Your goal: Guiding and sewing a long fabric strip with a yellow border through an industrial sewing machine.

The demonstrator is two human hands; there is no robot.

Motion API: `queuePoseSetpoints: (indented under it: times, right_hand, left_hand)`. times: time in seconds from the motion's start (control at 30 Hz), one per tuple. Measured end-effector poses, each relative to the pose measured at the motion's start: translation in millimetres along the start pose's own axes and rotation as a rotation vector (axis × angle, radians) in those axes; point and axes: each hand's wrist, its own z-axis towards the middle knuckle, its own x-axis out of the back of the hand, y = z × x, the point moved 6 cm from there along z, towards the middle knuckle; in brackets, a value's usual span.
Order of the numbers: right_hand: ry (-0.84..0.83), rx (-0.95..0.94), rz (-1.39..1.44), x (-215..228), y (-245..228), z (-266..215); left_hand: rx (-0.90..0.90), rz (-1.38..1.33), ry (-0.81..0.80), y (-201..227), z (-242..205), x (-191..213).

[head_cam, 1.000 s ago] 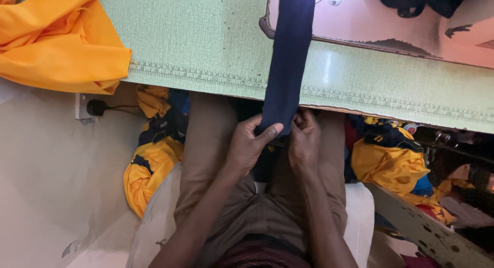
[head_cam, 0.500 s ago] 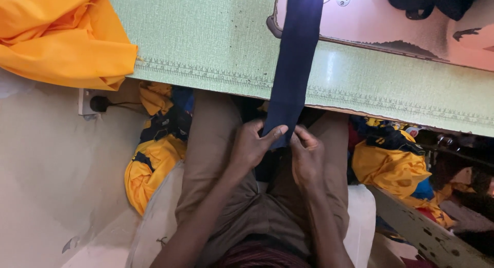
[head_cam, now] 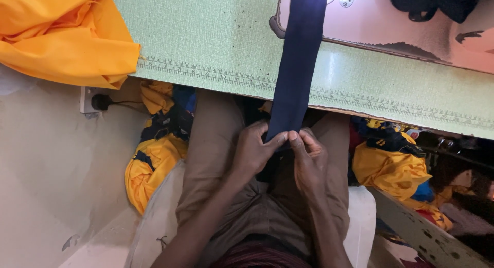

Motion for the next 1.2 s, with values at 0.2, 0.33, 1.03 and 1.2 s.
queuePoseSetpoints:
  times: [0.2, 0.33, 1.03, 1.2]
  right_hand:
    - [-0.001, 0.087, -0.213, 4, -8, 5]
    - [0.018, 0.203, -0.435, 0, -24, -3]
    - [-0.061, 0.220, -0.956, -43, -85, 31]
    - [-0.158, -0.032, -1.080, -56, -118, 60]
  left_hand:
    - [-0.433, 0.382, 0.228, 91, -4, 23]
    - [-0.906, 0.621, 0.165, 133, 44, 7]
    - [-0.892, 1.105, -0.112, 137, 148, 1]
    - [-1.027, 1.151, -0.111, 111, 122, -4]
